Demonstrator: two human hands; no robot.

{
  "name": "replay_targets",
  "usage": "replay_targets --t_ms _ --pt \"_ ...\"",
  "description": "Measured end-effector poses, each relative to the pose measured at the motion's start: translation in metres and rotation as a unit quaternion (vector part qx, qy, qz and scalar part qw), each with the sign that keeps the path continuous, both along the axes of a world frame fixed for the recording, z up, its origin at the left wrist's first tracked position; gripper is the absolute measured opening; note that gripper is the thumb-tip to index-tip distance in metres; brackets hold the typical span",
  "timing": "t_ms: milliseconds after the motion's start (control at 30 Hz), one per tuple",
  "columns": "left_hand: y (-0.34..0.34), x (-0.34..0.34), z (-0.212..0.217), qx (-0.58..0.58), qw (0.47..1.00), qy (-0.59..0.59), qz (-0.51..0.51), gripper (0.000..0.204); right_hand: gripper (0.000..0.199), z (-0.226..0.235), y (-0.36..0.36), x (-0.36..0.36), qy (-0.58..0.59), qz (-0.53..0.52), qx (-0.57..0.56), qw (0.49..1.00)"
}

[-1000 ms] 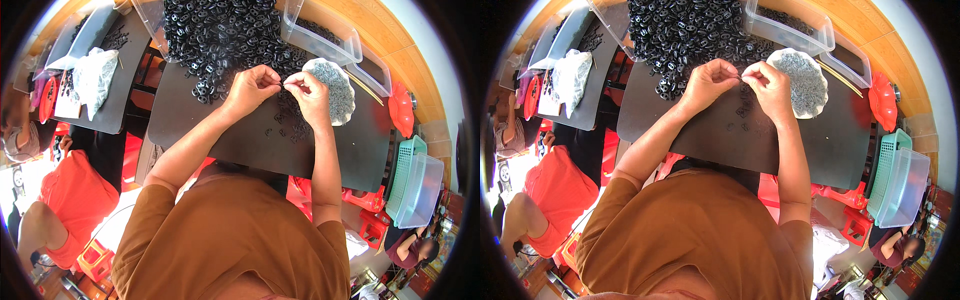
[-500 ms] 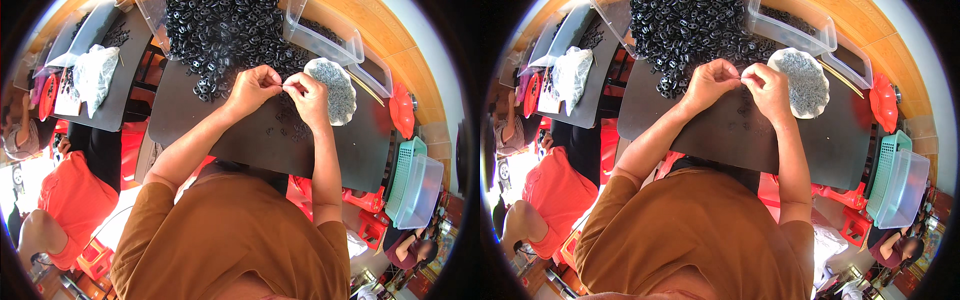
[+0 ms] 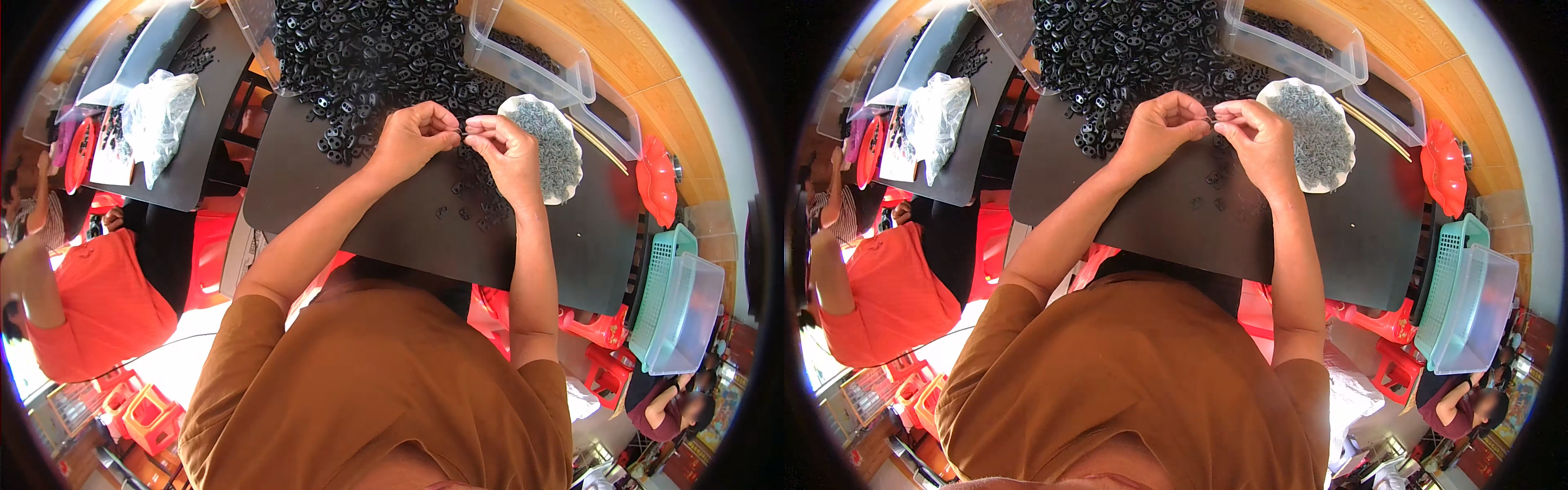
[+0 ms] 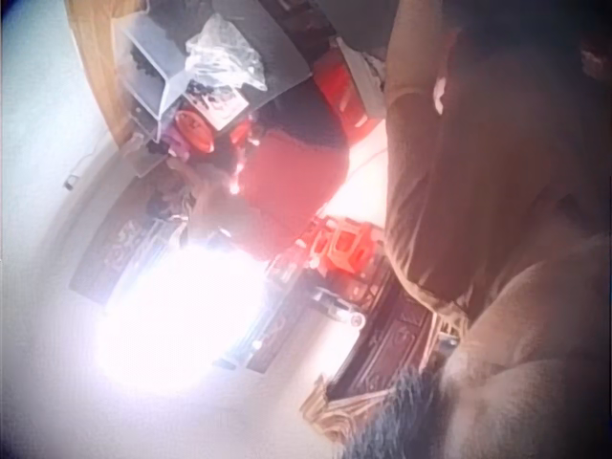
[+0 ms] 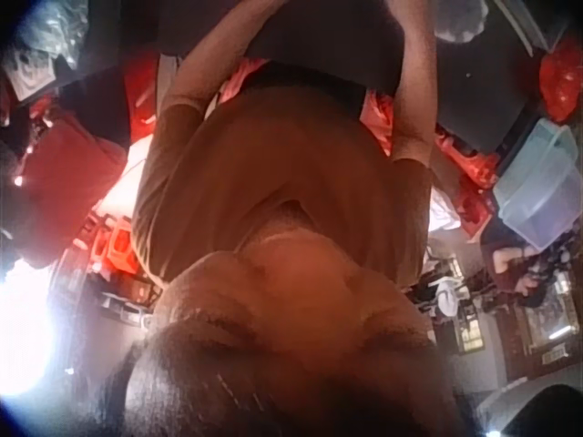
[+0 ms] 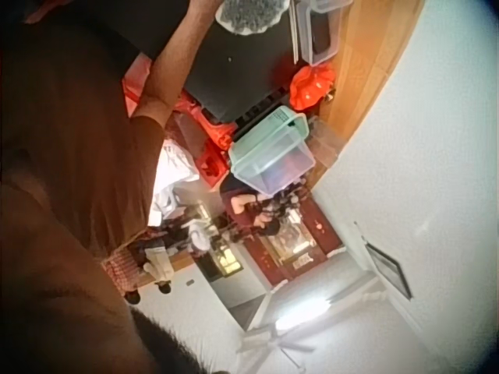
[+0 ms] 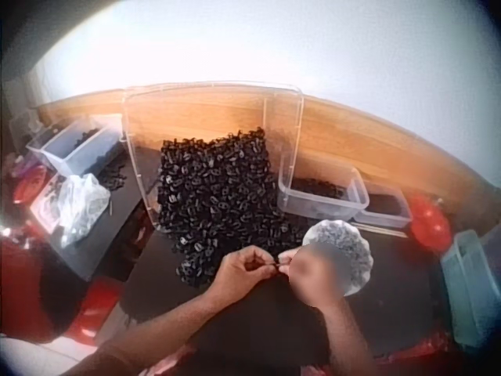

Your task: The person sits at a table and repeatedly picks up small black plastic rings and metal pins. They insert the pins into the rings by hand and place the assembled units into a white bowl.

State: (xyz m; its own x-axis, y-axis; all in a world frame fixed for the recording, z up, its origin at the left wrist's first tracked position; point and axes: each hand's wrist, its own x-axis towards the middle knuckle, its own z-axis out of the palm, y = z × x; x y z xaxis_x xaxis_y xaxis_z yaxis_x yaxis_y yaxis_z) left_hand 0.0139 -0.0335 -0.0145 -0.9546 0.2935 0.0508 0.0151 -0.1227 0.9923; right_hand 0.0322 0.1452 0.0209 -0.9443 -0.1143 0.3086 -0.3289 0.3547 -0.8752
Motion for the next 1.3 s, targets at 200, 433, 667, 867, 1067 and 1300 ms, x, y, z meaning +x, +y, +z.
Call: replay_targets --t_ms 200,433,667,867,1067,1300 --pt "0.002 0.001 -0.001 -0.037 0.999 0.028 -0.001 0.012 0.005 0.004 0.001 0.001 -0.01 0.001 0.078 0.997" --pt "0.002 0.003 0.001 -0.049 0.999 0.011 0.0 0.012 0.002 0.004 -0.003 0.001 -0.011 0.022 0.108 0.994" --pt "0.004 0.005 0.001 0.029 0.999 -0.02 0.001 0.01 0.002 0.004 -0.005 0.002 -0.066 0.02 0.041 0.997" --pt "0.004 0.004 -0.007 0.043 0.999 -0.019 0.009 0.01 0.003 -0.005 -0.004 0.0 -0.09 0.029 0.006 0.996" --pt "0.005 0.005 -0.002 0.117 0.992 -0.037 0.025 0.012 0.007 -0.006 -0.012 0.001 -0.082 0.031 -0.097 0.991" --pt "-0.001 0.011 -0.004 0.144 0.987 -0.065 0.03 0.016 0.01 -0.018 -0.013 0.001 -0.125 0.038 -0.147 0.98"
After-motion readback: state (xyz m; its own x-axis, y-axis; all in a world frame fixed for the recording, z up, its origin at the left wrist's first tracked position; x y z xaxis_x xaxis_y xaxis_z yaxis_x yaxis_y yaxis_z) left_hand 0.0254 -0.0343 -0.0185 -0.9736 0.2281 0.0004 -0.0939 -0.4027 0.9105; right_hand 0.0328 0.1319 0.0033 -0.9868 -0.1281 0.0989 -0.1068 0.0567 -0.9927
